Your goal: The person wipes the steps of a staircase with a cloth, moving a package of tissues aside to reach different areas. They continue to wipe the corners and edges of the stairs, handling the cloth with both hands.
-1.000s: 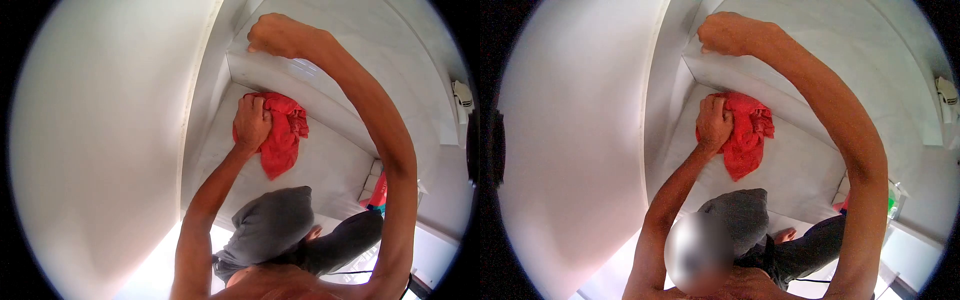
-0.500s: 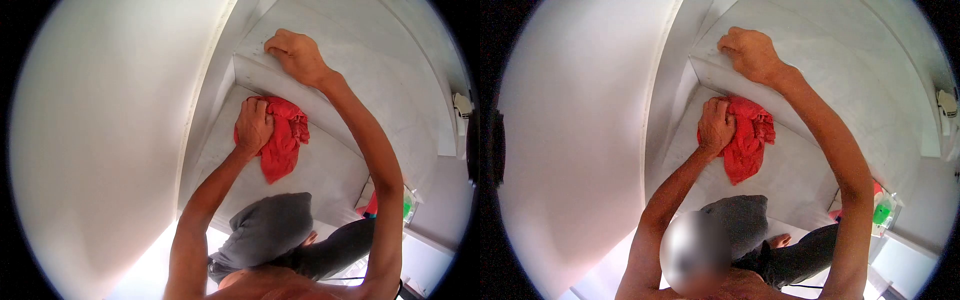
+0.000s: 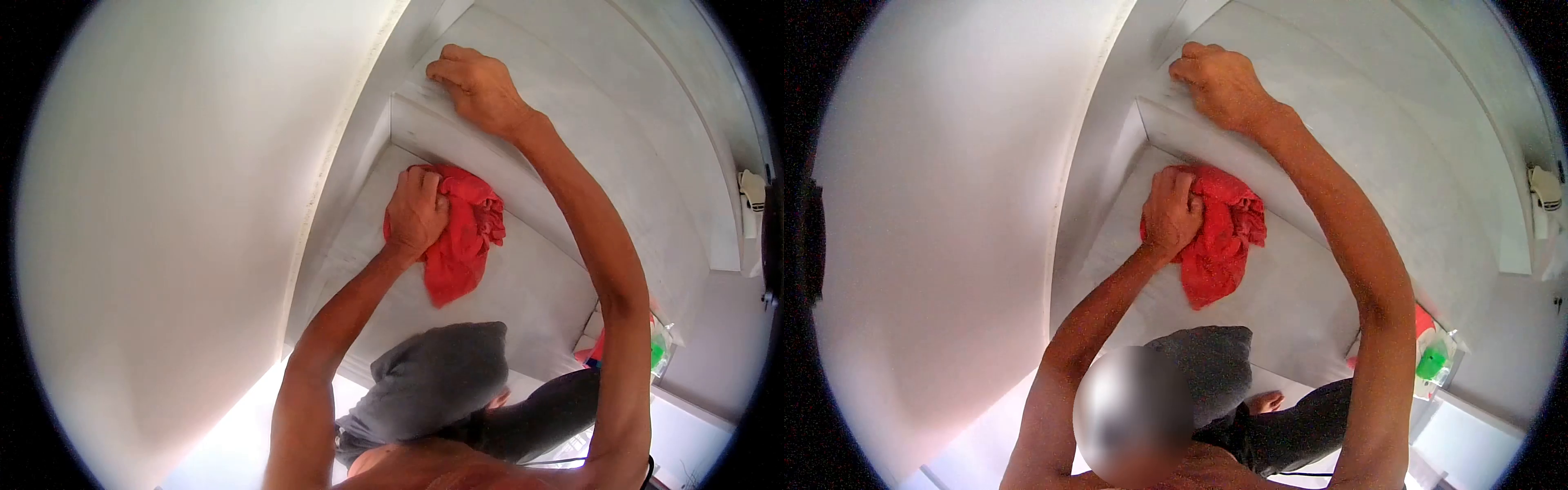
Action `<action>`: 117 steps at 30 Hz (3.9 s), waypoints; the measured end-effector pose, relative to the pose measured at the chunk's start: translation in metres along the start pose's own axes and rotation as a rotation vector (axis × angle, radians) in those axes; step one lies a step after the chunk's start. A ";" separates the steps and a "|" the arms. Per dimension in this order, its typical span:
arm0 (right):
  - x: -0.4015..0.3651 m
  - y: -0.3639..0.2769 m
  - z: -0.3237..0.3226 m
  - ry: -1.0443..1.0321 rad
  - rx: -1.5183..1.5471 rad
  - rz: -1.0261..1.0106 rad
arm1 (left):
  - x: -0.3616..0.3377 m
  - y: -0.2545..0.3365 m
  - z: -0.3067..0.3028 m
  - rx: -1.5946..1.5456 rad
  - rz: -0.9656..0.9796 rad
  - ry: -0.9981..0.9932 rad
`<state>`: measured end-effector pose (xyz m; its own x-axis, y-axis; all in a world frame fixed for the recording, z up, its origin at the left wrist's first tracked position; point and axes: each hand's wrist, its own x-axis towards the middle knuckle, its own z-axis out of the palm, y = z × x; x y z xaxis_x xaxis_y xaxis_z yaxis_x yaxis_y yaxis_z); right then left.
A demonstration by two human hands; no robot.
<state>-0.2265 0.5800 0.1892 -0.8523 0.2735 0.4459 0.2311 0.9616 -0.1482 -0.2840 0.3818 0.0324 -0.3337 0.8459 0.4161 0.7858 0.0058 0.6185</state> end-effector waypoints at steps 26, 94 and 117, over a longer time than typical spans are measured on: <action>-0.007 0.002 -0.006 0.013 0.050 -0.006 | 0.000 0.002 -0.003 0.023 0.016 0.012; -0.143 -0.028 -0.066 0.363 -0.436 0.587 | 0.120 0.148 -0.001 0.004 0.296 -0.109; -0.119 0.017 -0.066 0.123 -0.316 0.602 | 0.132 0.166 0.014 -0.036 0.142 -0.049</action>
<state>-0.0904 0.5652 0.1917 -0.4773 0.7448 0.4663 0.7891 0.5968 -0.1455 -0.1904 0.5021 0.1807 -0.1940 0.8621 0.4681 0.8039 -0.1338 0.5796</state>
